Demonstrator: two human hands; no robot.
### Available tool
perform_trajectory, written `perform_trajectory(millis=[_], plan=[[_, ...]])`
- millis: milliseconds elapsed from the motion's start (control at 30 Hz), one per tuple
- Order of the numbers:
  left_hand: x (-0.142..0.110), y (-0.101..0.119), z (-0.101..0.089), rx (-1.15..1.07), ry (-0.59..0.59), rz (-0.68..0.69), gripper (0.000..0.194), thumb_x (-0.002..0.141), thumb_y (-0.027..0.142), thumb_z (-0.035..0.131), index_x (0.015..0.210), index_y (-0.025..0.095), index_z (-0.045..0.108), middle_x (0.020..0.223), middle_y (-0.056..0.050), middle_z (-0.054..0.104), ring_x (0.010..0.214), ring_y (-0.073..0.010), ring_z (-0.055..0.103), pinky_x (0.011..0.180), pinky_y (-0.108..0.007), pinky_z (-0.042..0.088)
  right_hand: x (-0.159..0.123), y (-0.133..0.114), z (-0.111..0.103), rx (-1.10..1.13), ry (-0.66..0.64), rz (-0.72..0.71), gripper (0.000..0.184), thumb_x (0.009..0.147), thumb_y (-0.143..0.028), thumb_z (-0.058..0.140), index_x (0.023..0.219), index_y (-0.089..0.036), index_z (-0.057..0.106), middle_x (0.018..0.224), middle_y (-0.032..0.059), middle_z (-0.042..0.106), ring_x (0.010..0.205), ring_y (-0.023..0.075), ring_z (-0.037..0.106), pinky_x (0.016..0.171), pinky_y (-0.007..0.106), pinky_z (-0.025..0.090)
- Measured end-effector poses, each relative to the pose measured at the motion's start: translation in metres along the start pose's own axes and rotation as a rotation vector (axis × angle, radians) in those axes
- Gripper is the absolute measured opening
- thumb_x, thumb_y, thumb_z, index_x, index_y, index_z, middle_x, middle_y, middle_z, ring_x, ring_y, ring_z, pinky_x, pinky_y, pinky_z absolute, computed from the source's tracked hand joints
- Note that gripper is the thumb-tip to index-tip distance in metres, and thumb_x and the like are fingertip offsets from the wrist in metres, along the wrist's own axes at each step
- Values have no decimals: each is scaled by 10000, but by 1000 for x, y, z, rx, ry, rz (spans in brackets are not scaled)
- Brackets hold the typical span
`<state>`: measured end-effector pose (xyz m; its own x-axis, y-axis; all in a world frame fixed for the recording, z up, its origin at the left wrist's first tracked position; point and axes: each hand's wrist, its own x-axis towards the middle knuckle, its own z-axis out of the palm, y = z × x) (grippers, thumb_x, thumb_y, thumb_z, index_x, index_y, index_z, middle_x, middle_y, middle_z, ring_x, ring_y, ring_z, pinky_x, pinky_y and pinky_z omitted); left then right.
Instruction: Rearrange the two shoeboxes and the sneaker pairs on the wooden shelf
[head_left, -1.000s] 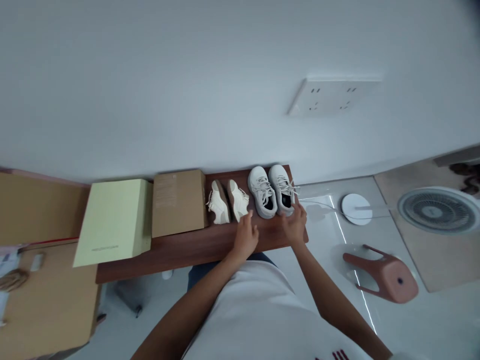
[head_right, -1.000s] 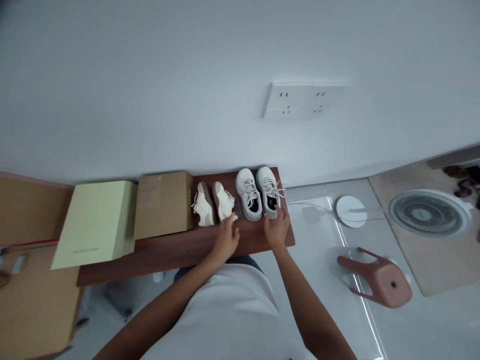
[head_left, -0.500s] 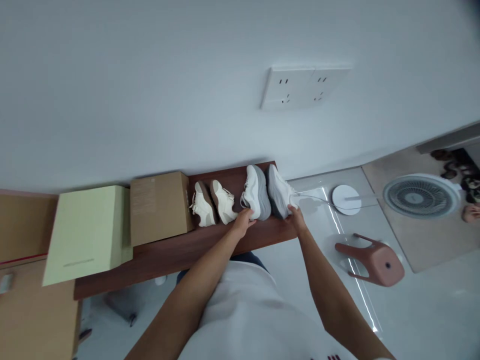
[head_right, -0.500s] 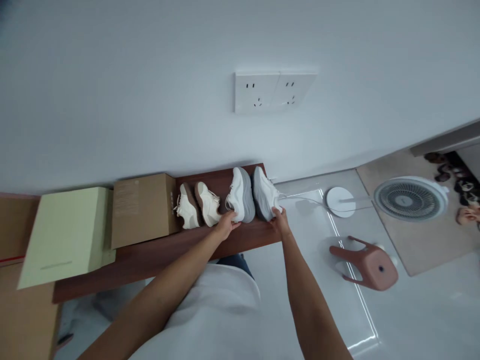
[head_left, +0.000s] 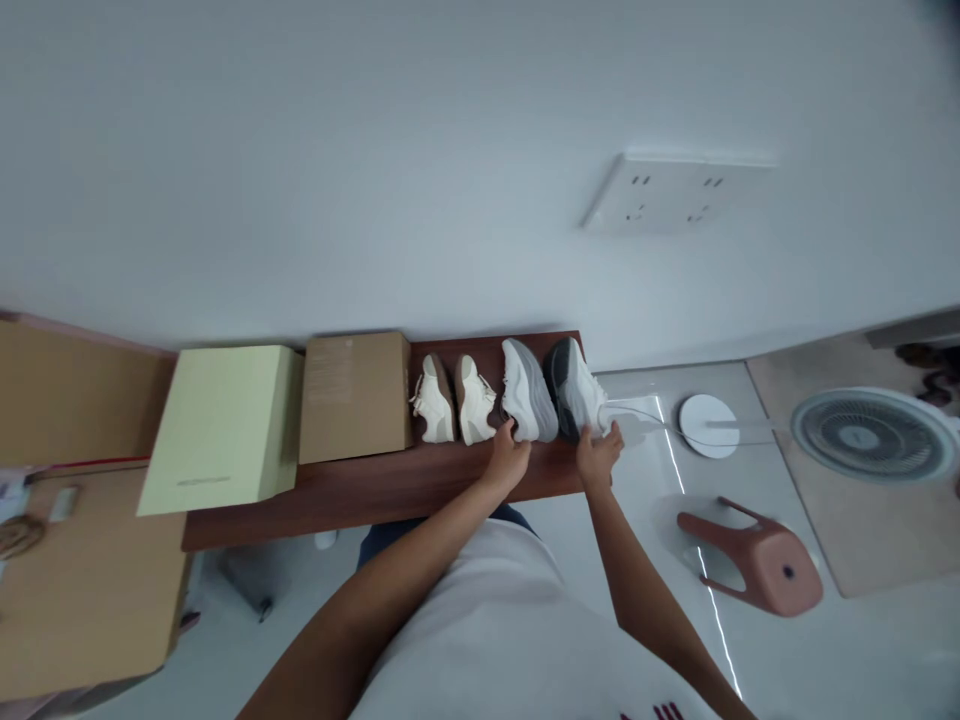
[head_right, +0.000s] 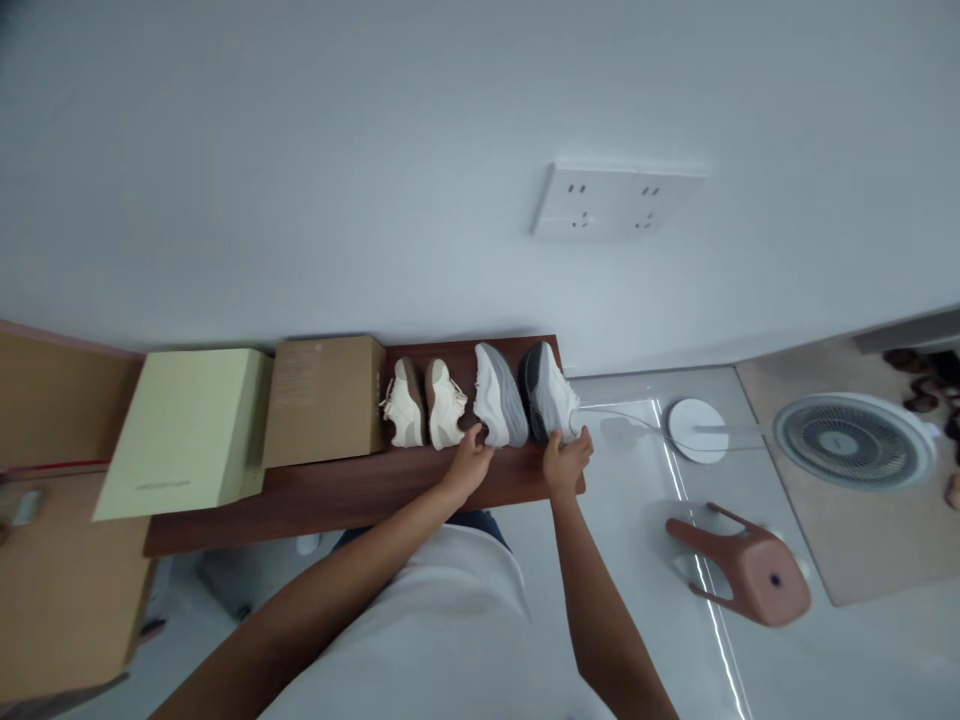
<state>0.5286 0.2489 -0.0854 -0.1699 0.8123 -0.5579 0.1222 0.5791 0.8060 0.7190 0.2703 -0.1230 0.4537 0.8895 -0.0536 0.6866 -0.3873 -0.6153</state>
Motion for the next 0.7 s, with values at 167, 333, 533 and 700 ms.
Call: perform_trajectory(millis=[167, 333, 533, 700], plan=[[-42, -11, -125, 2, -46, 137, 422, 917, 256, 495, 1325, 170, 563, 1285, -163, 673, 1147, -237, 673, 1038, -427, 501, -49, -34, -8, -56, -10, -441, 695, 953, -528, 469, 1505, -126, 339, 1557, 254, 328, 1459, 394, 319, 1132, 642, 337], [-84, -56, -273, 205, 463, 174, 468, 895, 339, 539, 1342, 201, 522, 1315, -148, 644, 1180, -259, 645, 1060, -468, 483, -105, -98, 8, 86, -236, -770, 571, 966, -401, 513, 1472, -163, 401, 1549, 219, 359, 1453, 354, 356, 1125, 610, 391], [-101, -120, -434, 229, 984, -58, 646, 807, 359, 591, 1387, 98, 474, 1407, -222, 555, 1302, -337, 545, 1148, -523, 388, -203, -206, 65, 294, -664, -726, 388, 940, -301, 532, 1309, -190, 576, 1408, 172, 550, 1345, 273, 516, 1132, 498, 436], [-81, -154, -517, 19, 950, -143, 560, 770, 349, 643, 1265, 94, 583, 1328, -230, 616, 1364, -392, 483, 1172, -547, 336, -301, -285, 144, 252, -1185, -482, 385, 881, -272, 635, 1262, -214, 637, 1221, 96, 709, 1103, 244, 686, 1010, 419, 531]])
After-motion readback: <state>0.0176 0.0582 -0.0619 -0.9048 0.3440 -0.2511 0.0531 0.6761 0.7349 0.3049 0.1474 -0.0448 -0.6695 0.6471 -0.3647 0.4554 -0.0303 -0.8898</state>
